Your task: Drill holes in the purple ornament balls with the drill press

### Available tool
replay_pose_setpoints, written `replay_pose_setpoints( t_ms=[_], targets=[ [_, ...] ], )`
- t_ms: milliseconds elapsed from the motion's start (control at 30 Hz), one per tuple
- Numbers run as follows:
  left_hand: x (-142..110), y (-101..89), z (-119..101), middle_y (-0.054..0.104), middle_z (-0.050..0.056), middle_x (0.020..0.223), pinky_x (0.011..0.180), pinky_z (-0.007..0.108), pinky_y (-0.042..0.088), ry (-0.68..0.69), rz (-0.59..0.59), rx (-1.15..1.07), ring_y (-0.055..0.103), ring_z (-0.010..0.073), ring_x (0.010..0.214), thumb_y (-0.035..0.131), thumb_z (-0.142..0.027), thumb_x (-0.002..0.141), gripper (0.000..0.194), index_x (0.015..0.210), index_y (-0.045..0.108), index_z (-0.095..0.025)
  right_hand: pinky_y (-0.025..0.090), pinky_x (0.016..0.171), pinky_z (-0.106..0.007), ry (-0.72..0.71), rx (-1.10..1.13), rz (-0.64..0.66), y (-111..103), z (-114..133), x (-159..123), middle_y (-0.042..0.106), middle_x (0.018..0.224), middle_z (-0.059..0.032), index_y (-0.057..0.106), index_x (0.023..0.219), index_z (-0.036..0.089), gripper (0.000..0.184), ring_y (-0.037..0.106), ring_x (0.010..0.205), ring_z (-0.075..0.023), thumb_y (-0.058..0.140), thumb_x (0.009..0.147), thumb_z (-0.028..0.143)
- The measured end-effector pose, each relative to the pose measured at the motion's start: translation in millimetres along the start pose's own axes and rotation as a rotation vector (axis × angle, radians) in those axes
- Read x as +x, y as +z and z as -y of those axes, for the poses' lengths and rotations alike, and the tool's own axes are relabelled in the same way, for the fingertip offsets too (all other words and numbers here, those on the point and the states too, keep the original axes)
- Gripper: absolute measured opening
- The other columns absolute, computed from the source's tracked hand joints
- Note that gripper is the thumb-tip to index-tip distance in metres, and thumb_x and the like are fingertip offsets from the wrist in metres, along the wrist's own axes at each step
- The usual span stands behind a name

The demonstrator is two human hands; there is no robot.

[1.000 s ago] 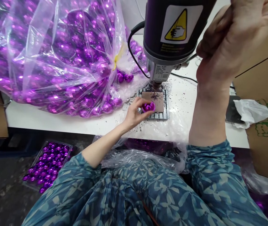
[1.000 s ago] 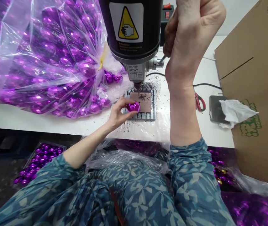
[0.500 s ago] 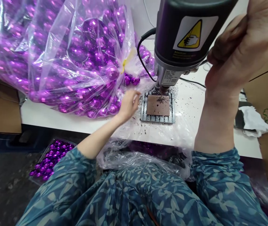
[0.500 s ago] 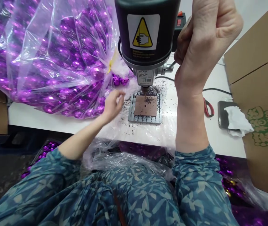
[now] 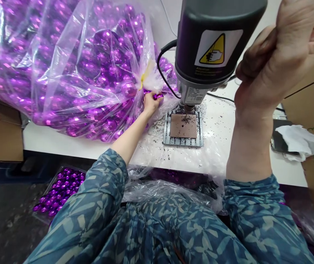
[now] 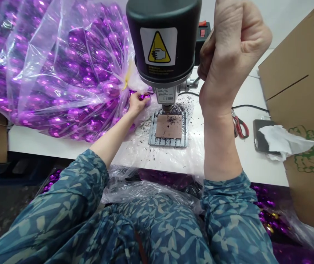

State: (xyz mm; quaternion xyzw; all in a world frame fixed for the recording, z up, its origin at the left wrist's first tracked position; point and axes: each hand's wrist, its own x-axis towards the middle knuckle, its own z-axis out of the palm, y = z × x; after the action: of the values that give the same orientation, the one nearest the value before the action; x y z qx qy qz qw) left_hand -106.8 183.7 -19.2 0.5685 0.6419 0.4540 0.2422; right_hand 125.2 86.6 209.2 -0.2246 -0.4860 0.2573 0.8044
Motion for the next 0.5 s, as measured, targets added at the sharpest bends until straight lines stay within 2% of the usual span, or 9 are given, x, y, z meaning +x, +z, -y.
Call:
replay_pose_setpoints(
  t_ms=[67, 133, 167, 233, 300, 333, 433, 500],
  targets=[
    [-9, -10.4, -4, 0.076, 0.007, 0.092, 0.096, 0.035, 0.057, 0.023, -0.007, -0.037, 0.073, 0.0259, 0.101, 0.082, -0.023, 0.083, 0.022, 0.102, 0.075, -0.014, 0.010, 0.037, -0.027, 0.005, -0.006, 0.005, 0, 0, -1, 0.029, 0.041, 0.0090, 0.037, 0.057, 0.024, 0.046, 0.031, 0.033, -0.0053, 0.049, 0.097, 0.007],
    [-24, -24.0, -11, 0.074, 0.007, 0.104, 0.105, 0.039, 0.057, 0.111, -0.026, -0.079, 0.072, 0.0275, 0.112, 0.088, -0.029, 0.083, 0.034, 0.112, 0.074, -0.018, 0.010, 0.037, -0.027, 0.005, -0.005, 0.005, 0, -1, 0, 0.026, 0.040, 0.0092, 0.037, 0.056, 0.024, 0.046, 0.030, 0.033, -0.0052, 0.052, 0.098, 0.010],
    [-33, -31.4, -16, 0.072, 0.008, 0.112, 0.109, 0.042, 0.056, 0.158, -0.039, -0.102, 0.071, 0.0284, 0.118, 0.090, -0.034, 0.083, 0.042, 0.118, 0.073, -0.020, 0.010, 0.036, -0.028, 0.002, 0.002, -0.001, 0, -1, 0, 0.025, 0.040, 0.0092, 0.036, 0.056, 0.024, 0.047, 0.030, 0.032, -0.0053, 0.058, 0.096, 0.016],
    [-56, -45.0, -29, 0.069, 0.009, 0.123, 0.110, 0.044, 0.058, 0.190, -0.053, -0.173, 0.070, 0.0283, 0.122, 0.090, -0.043, 0.084, 0.052, 0.128, 0.068, -0.025, 0.010, 0.036, -0.029, -0.006, 0.020, -0.005, 0, -2, 0, 0.023, 0.040, 0.0093, 0.034, 0.055, 0.024, 0.048, 0.029, 0.032, -0.0054, 0.072, 0.081, 0.035],
    [-81, -53.8, -41, 0.070, 0.009, 0.123, 0.102, 0.042, 0.064, 0.129, -0.029, -0.305, 0.073, 0.0256, 0.115, 0.085, -0.049, 0.089, 0.051, 0.131, 0.064, -0.028, 0.011, 0.036, -0.028, 0.001, 0.022, 0.002, 1, -1, 1, 0.025, 0.041, 0.0091, 0.034, 0.054, 0.024, 0.050, 0.030, 0.033, -0.0050, 0.075, 0.061, 0.052],
    [-93, -55.5, -47, 0.072, 0.008, 0.121, 0.097, 0.041, 0.066, 0.075, 0.000, -0.388, 0.075, 0.0239, 0.110, 0.081, -0.051, 0.092, 0.048, 0.130, 0.063, -0.029, 0.012, 0.037, -0.027, 0.005, 0.017, 0.003, 1, -1, 1, 0.025, 0.041, 0.0090, 0.034, 0.054, 0.024, 0.052, 0.031, 0.034, -0.0046, 0.074, 0.056, 0.057],
    [-119, -48.3, -55, 0.076, 0.007, 0.113, 0.087, 0.039, 0.070, -0.102, 0.152, -0.596, 0.078, 0.0211, 0.098, 0.078, -0.053, 0.093, 0.044, 0.125, 0.062, -0.028, 0.014, 0.037, -0.025, 0.014, -0.001, 0.002, 1, 0, 0, 0.026, 0.042, 0.0093, 0.033, 0.054, 0.023, 0.055, 0.032, 0.034, -0.0028, 0.073, 0.053, 0.061],
    [-126, -36.0, -54, 0.078, 0.008, 0.112, 0.085, 0.040, 0.070, -0.156, 0.239, -0.629, 0.079, 0.0217, 0.098, 0.083, -0.051, 0.089, 0.049, 0.126, 0.064, -0.026, 0.015, 0.037, -0.023, 0.025, -0.014, 0.012, 1, 0, 0, 0.027, 0.043, 0.0099, 0.033, 0.055, 0.021, 0.057, 0.033, 0.035, -0.0016, 0.073, 0.054, 0.061]
  ],
)
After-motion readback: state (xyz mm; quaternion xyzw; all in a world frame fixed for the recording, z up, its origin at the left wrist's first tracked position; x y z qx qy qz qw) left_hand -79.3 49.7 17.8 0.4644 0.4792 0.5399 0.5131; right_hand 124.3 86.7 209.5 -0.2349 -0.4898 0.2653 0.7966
